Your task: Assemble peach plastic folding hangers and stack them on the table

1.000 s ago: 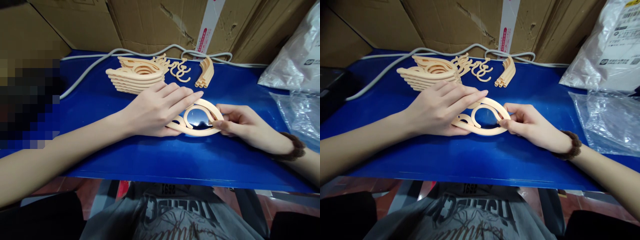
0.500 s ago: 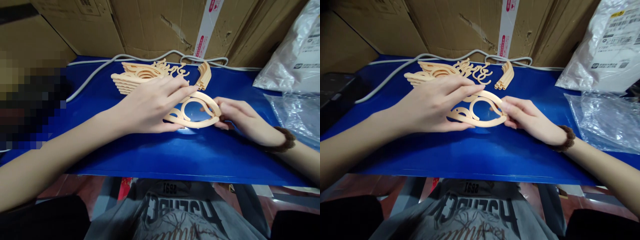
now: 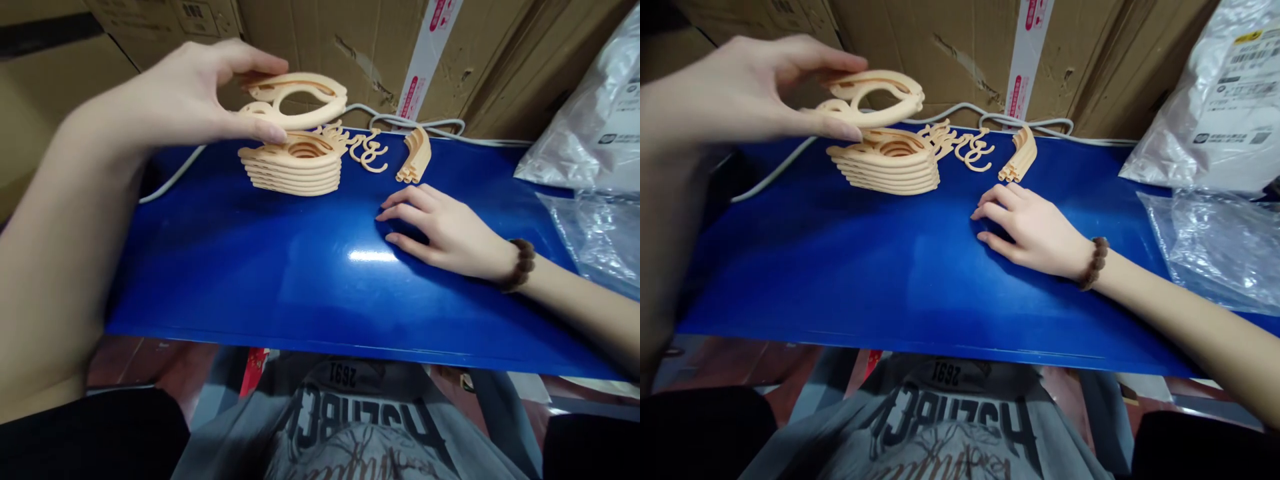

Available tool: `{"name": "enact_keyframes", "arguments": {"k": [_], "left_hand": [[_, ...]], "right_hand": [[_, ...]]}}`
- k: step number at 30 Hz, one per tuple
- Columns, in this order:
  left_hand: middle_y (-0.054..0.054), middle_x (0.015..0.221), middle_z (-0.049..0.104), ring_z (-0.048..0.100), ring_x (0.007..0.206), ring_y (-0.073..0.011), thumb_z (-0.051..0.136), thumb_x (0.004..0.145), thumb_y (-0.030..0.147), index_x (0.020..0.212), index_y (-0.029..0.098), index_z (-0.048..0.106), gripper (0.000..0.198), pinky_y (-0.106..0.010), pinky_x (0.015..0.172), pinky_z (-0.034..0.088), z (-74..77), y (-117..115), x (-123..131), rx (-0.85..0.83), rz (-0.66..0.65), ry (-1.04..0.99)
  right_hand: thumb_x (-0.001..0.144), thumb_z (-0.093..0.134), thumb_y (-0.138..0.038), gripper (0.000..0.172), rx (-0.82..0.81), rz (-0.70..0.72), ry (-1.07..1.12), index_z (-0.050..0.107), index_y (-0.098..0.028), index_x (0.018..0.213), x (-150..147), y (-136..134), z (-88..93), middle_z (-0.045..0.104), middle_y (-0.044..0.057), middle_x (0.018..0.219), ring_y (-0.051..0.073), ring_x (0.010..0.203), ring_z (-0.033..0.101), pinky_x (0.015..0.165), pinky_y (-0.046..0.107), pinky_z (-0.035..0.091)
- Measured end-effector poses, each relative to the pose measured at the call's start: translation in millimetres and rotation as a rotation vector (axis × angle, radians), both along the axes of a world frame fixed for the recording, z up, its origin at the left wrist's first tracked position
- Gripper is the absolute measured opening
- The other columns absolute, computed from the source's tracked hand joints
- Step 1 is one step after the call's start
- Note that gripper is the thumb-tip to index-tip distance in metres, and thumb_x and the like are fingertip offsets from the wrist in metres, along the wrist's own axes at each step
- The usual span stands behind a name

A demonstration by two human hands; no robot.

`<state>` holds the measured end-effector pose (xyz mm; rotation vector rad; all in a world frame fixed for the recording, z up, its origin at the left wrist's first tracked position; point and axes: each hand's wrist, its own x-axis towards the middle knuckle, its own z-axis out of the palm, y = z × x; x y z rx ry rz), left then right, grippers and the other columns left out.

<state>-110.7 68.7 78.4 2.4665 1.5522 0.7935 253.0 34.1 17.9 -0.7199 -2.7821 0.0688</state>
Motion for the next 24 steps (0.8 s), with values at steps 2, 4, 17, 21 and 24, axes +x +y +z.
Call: {"name": "enact_keyframes", "arguments": {"k": [2,4,17,21,24], "left_hand": [[-0.007,0.142,0.067,0.062,0.122,-0.0356,0.080,0.052,0.088,0.148,0.019,0.061,0.120,-0.066,0.114,0.042,-4.4,6,-6,-0.088,0.005,-0.048],[-0.009,0.142,0.067,0.062,0.118,-0.0336,0.084,0.050,0.086,0.147,0.018,0.060,0.122,-0.067,0.113,0.043,-8.5,11,-10,-0.154,-0.002,-0.060],[-0.003,0.150,0.063,0.058,0.121,-0.0288,0.085,0.070,0.073,0.149,0.018,0.057,0.100,-0.053,0.117,0.044,-26.7,36,-28,-0.190,-0.141,0.063],[-0.002,0.154,0.059,0.055,0.127,-0.0305,0.084,0.066,0.078,0.151,0.021,0.054,0.107,-0.055,0.121,0.039,-25.6,35,-22,-0.282,-0.064,0.061],[-0.004,0.156,0.057,0.053,0.130,-0.0324,0.082,0.064,0.083,0.152,0.018,0.052,0.113,-0.055,0.122,0.039,-26.4,36,-22,-0.293,-0.047,0.096]], "right_hand": [[0.107,0.047,-0.038,0.036,0.045,0.034,-0.034,0.067,-0.013,0.124,1,1,-6.3,0.066,0.019,0.134,0.032,0.120,0.063,0.102,0.050,0.049],[0.107,0.047,-0.037,0.037,0.043,0.041,-0.042,0.066,-0.013,0.128,3,2,-8.9,0.065,0.019,0.137,0.032,0.122,0.063,0.102,0.050,0.049],[0.107,0.048,-0.037,0.038,0.050,0.050,-0.038,0.065,-0.013,0.131,7,1,-11.0,0.064,0.019,0.139,0.032,0.122,0.063,0.100,0.050,0.050],[0.107,0.048,-0.036,0.038,0.058,0.053,-0.039,0.064,-0.013,0.132,8,1,-11.4,0.064,0.020,0.139,0.032,0.122,0.063,0.100,0.050,0.050],[0.107,0.048,-0.036,0.037,0.055,0.049,-0.042,0.064,-0.014,0.132,8,0,-11.0,0.064,0.019,0.139,0.032,0.122,0.063,0.100,0.051,0.051]]}}
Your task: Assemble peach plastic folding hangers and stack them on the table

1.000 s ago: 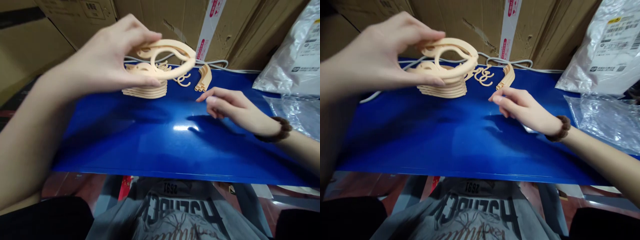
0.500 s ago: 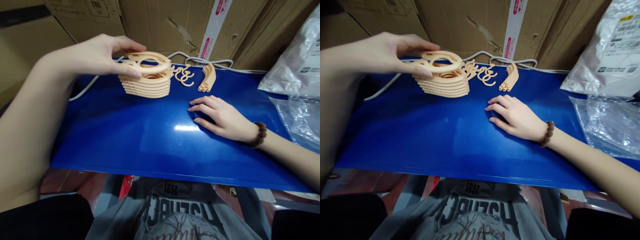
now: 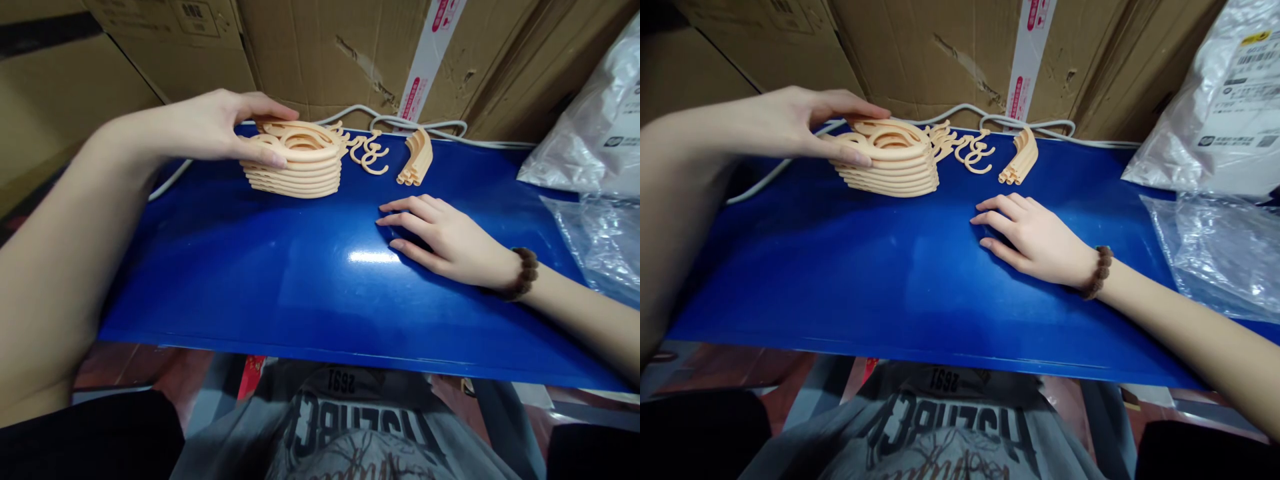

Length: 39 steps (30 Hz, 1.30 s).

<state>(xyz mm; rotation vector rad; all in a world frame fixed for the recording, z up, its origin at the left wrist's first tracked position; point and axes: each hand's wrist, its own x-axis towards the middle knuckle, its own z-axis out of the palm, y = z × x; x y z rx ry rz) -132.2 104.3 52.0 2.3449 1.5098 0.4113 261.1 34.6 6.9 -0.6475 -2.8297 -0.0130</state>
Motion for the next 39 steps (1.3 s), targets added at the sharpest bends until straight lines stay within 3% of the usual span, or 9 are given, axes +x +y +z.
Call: {"name": "enact_keyframes", "arguments": {"k": [8,13,20,23,25,27,32,35,39], "left_hand": [[-0.004,0.154,0.059,0.057,0.124,-0.0300,0.083,0.073,0.073,0.150,0.018,0.055,0.099,-0.053,0.118,0.043,-4.6,4,-6,0.054,-0.101,-0.002],[-0.007,0.156,0.057,0.057,0.128,-0.0311,0.082,0.073,0.075,0.151,0.015,0.053,0.103,-0.053,0.119,0.043,-3.3,2,-4,0.042,-0.069,0.021],[-0.006,0.155,0.059,0.060,0.125,-0.0267,0.082,0.081,0.065,0.154,0.017,0.051,0.092,-0.047,0.115,0.049,-6.6,8,-17,0.100,-0.187,-0.043],[-0.004,0.150,0.064,0.060,0.120,-0.0239,0.069,0.093,0.065,0.149,0.018,0.057,0.073,-0.047,0.116,0.048,-2.9,1,-14,0.131,-0.100,-0.107],[-0.003,0.141,0.070,0.063,0.115,-0.0225,0.058,0.101,0.062,0.143,0.019,0.063,0.061,-0.049,0.115,0.049,0.4,-7,-9,0.190,0.066,-0.137],[-0.003,0.135,0.073,0.065,0.111,-0.0231,0.060,0.098,0.061,0.139,0.018,0.067,0.060,-0.050,0.114,0.050,2.8,-11,-7,0.195,0.130,-0.139],[0.003,0.131,0.075,0.061,0.108,-0.0232,0.068,0.077,0.080,0.134,0.020,0.069,0.082,-0.046,0.114,0.049,0.2,3,-21,0.109,0.067,-0.024],[0.004,0.134,0.073,0.057,0.112,-0.0234,0.063,0.077,0.084,0.136,0.018,0.066,0.088,-0.044,0.116,0.048,-3.2,10,-25,0.107,0.079,0.036],[-0.004,0.129,0.075,0.056,0.112,-0.0270,0.067,0.078,0.079,0.134,0.013,0.067,0.086,-0.051,0.117,0.043,-3.3,3,-16,0.136,0.082,-0.040]], "right_hand": [[0.107,0.048,-0.037,0.038,-0.009,-0.002,-0.004,0.065,-0.014,0.132,-1,-1,0.7,0.064,0.019,0.140,0.032,0.122,0.064,0.101,0.052,0.051],[0.107,0.048,-0.037,0.039,-0.012,-0.015,-0.004,0.065,-0.014,0.133,-1,-1,0.2,0.064,0.019,0.141,0.032,0.122,0.064,0.101,0.053,0.051],[0.107,0.047,-0.038,0.039,-0.008,-0.006,-0.002,0.065,-0.013,0.133,-1,-1,0.6,0.064,0.019,0.140,0.032,0.120,0.064,0.101,0.052,0.051],[0.107,0.048,-0.038,0.039,-0.019,-0.017,-0.006,0.065,-0.014,0.133,-1,-1,0.4,0.064,0.019,0.141,0.032,0.121,0.064,0.102,0.052,0.051],[0.107,0.048,-0.038,0.039,-0.024,-0.018,-0.003,0.065,-0.015,0.133,-1,-1,0.3,0.064,0.019,0.141,0.032,0.121,0.064,0.102,0.052,0.051],[0.107,0.048,-0.038,0.038,-0.028,-0.018,0.000,0.065,-0.016,0.133,0,-1,0.2,0.064,0.019,0.141,0.032,0.121,0.064,0.102,0.052,0.051],[0.107,0.047,-0.037,0.038,-0.014,-0.016,-0.004,0.065,-0.015,0.133,0,-1,-0.2,0.064,0.019,0.141,0.032,0.121,0.064,0.100,0.052,0.051],[0.108,0.047,-0.037,0.039,0.004,-0.004,-0.005,0.065,-0.013,0.133,0,-1,-0.5,0.064,0.019,0.140,0.032,0.119,0.064,0.099,0.051,0.052],[0.108,0.047,-0.037,0.039,0.003,-0.003,-0.001,0.065,-0.013,0.133,0,-1,-0.5,0.064,0.020,0.140,0.032,0.119,0.064,0.099,0.051,0.052]]}}
